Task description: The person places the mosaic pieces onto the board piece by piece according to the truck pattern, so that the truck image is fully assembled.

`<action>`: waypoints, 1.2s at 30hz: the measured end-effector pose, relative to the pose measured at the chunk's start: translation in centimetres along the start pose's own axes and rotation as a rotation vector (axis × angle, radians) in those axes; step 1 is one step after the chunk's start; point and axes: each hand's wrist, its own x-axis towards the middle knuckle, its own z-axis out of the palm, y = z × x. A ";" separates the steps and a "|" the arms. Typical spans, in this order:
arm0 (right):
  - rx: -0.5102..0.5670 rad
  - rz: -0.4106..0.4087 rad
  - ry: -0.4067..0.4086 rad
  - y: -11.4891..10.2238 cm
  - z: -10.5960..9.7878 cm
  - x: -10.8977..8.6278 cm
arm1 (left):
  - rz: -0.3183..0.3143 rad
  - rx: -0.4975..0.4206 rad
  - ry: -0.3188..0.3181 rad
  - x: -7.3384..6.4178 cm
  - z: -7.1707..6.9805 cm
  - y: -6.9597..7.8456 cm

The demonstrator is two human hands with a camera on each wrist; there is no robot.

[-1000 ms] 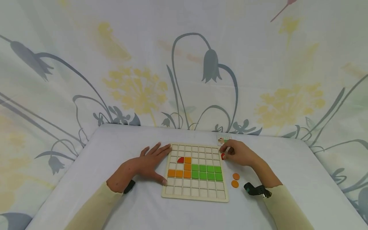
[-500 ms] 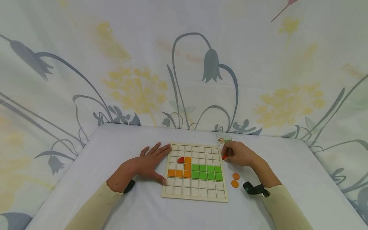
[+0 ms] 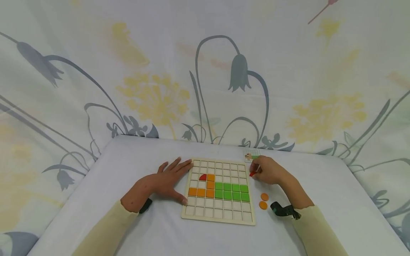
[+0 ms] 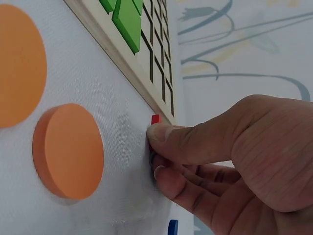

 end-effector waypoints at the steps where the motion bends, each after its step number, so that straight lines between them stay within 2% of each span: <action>1: -0.003 0.000 -0.001 0.0 0.0 0.0 | -0.001 -0.002 -0.001 0.0 0.0 0.0; 10: -0.005 0.019 -0.015 -0.2 0.0 -0.3 | -0.005 0.006 -0.005 0.1 0.0 0.1; 36: -0.055 -0.016 -0.030 -1.3 -0.2 -0.6 | -0.010 0.005 -0.009 0.1 -0.2 0.2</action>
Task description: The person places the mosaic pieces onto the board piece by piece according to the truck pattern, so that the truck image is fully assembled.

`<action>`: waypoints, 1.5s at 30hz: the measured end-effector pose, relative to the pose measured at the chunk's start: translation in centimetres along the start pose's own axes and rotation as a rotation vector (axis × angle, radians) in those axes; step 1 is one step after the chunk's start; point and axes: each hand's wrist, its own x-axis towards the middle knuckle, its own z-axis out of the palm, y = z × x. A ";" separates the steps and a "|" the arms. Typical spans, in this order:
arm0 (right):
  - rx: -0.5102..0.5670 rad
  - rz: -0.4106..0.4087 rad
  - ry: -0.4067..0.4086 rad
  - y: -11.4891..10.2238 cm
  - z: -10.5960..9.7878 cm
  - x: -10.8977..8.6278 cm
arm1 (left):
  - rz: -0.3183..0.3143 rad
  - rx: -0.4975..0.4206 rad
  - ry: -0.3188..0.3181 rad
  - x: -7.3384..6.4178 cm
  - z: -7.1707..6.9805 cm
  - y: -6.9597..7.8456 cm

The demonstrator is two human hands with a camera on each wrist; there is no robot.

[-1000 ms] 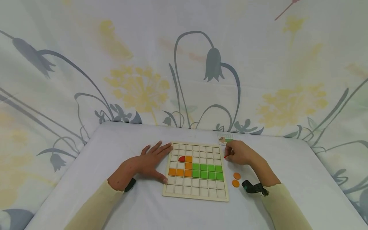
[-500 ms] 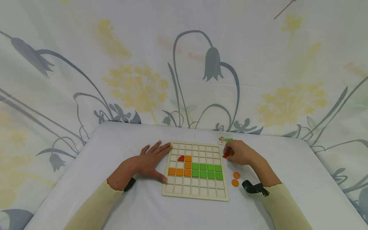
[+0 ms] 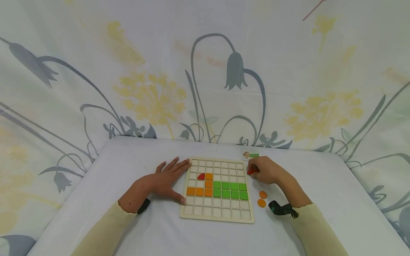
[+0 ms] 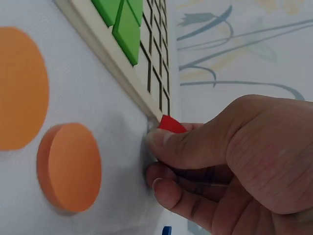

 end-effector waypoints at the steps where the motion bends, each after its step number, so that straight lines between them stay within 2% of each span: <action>1: -0.003 -0.003 0.004 -0.1 0.0 0.0 | 0.002 -0.001 0.000 0.0 0.0 0.0; 6: -0.022 -0.033 0.093 -1.2 -0.1 0.4 | 0.005 0.001 0.005 -0.1 0.0 0.0; 11: 0.027 -0.137 0.167 -3.6 0.0 0.8 | -0.004 0.003 0.004 0.0 0.1 -0.1; 15: 0.091 -0.192 0.140 -5.9 1.1 1.7 | -0.009 0.003 0.003 0.1 0.2 -0.1; 24: 0.173 -0.249 0.112 -10.1 4.3 5.1 | -0.012 0.005 -0.007 0.2 0.1 -0.2; 27: 0.200 -0.251 0.113 -11.0 5.1 6.0 | 0.001 0.006 -0.006 0.2 0.1 -0.2; 30: 0.228 -0.220 0.092 -11.8 6.0 6.8 | 0.006 0.001 -0.008 0.1 0.0 -0.3; 34: 0.212 -0.192 0.058 -12.6 7.0 7.5 | 0.019 -0.002 -0.008 0.0 0.0 -0.3; 38: 0.172 -0.215 0.069 -13.0 7.4 7.7 | 0.024 0.000 -0.011 0.0 0.0 -0.3; 45: 0.090 -0.357 0.072 -12.9 7.5 7.5 | 0.041 -0.013 0.015 -0.2 -0.1 -0.2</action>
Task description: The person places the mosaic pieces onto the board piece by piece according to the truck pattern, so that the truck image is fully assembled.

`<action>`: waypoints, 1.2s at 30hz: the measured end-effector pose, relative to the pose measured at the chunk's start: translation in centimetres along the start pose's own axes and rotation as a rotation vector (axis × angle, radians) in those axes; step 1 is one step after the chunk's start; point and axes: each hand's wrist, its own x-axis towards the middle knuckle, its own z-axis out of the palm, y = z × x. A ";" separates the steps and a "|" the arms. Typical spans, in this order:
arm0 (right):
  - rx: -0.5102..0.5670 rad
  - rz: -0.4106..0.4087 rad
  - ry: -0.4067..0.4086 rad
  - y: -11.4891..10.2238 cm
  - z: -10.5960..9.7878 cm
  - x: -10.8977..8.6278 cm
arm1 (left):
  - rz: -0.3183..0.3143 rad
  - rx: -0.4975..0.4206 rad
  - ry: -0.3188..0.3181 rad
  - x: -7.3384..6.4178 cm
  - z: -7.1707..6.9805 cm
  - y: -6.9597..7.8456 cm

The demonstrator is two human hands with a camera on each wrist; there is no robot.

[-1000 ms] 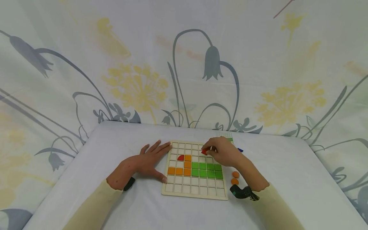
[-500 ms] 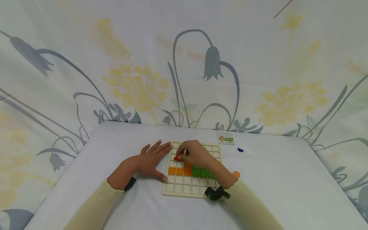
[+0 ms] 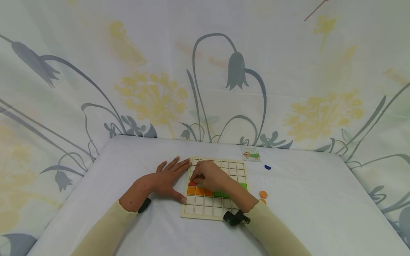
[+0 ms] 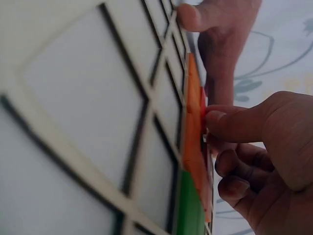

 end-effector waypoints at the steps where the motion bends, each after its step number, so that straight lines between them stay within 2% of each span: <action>1: -0.004 -0.023 -0.003 0.0 0.0 0.0 | 0.000 0.003 0.000 0.0 0.0 0.0; 5: -0.004 -0.063 0.026 0.1 0.0 -0.4 | -0.001 0.005 -0.005 0.0 -0.1 0.0; 10: 0.027 -0.020 0.093 1.1 -1.1 -2.0 | -0.013 0.003 -0.017 0.3 -0.1 0.2; 15: 0.004 0.103 0.125 3.3 -3.3 -4.9 | -0.046 0.009 -0.022 0.3 0.0 0.3; 21: -0.083 0.296 0.263 7.7 -6.4 -9.5 | -0.045 -0.003 -0.016 0.1 0.0 0.2; 24: -0.112 0.392 0.302 9.9 -7.8 -11.7 | -0.035 -0.013 -0.012 -0.1 0.0 0.2; 30: -0.109 0.561 0.276 13.0 -9.5 -14.2 | -0.031 -0.008 -0.007 0.0 0.1 0.1; 36: -0.078 0.599 0.246 14.2 -9.7 -14.8 | -0.031 0.002 -0.008 0.2 0.4 -0.1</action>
